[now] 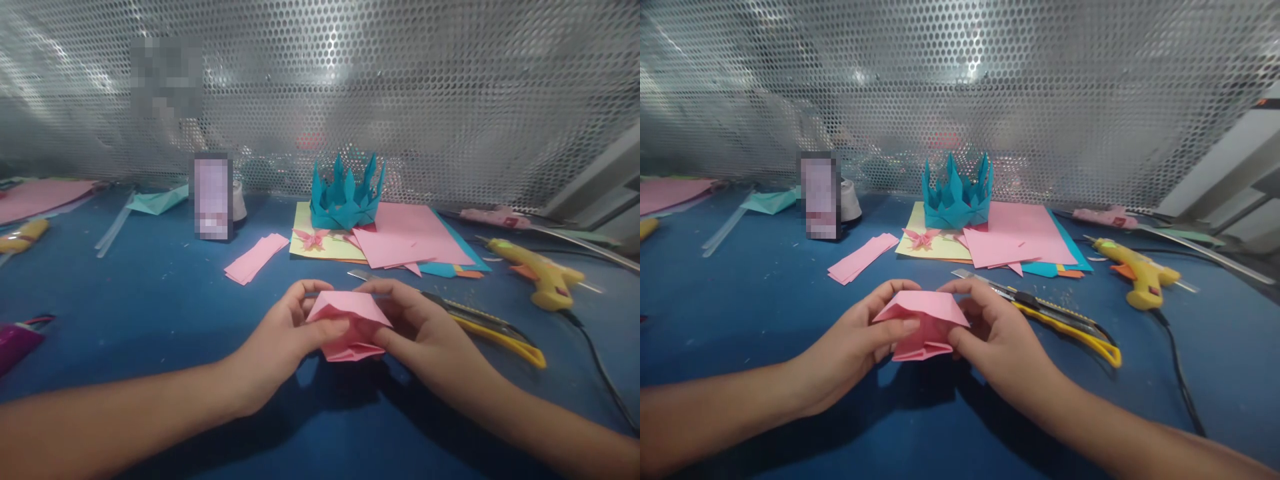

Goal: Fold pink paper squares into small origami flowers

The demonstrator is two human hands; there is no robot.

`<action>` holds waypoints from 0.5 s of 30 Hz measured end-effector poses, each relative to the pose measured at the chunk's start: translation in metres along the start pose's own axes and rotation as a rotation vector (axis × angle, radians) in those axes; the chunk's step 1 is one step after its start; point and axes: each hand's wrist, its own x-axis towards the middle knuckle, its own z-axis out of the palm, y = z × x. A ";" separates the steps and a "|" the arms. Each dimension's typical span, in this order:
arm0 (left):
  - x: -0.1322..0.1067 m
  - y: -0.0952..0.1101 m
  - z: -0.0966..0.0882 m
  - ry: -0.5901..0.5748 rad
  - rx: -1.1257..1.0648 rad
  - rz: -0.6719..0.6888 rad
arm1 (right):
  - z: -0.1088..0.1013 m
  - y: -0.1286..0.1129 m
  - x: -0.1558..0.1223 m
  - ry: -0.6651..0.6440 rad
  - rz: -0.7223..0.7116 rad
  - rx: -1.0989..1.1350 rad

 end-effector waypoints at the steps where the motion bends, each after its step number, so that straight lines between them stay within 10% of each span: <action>1: 0.000 0.000 0.000 -0.004 -0.004 -0.006 | 0.000 0.001 -0.001 0.013 -0.020 -0.020; 15: 0.000 -0.005 -0.003 -0.029 0.080 0.022 | 0.000 -0.002 -0.004 0.148 -0.273 -0.415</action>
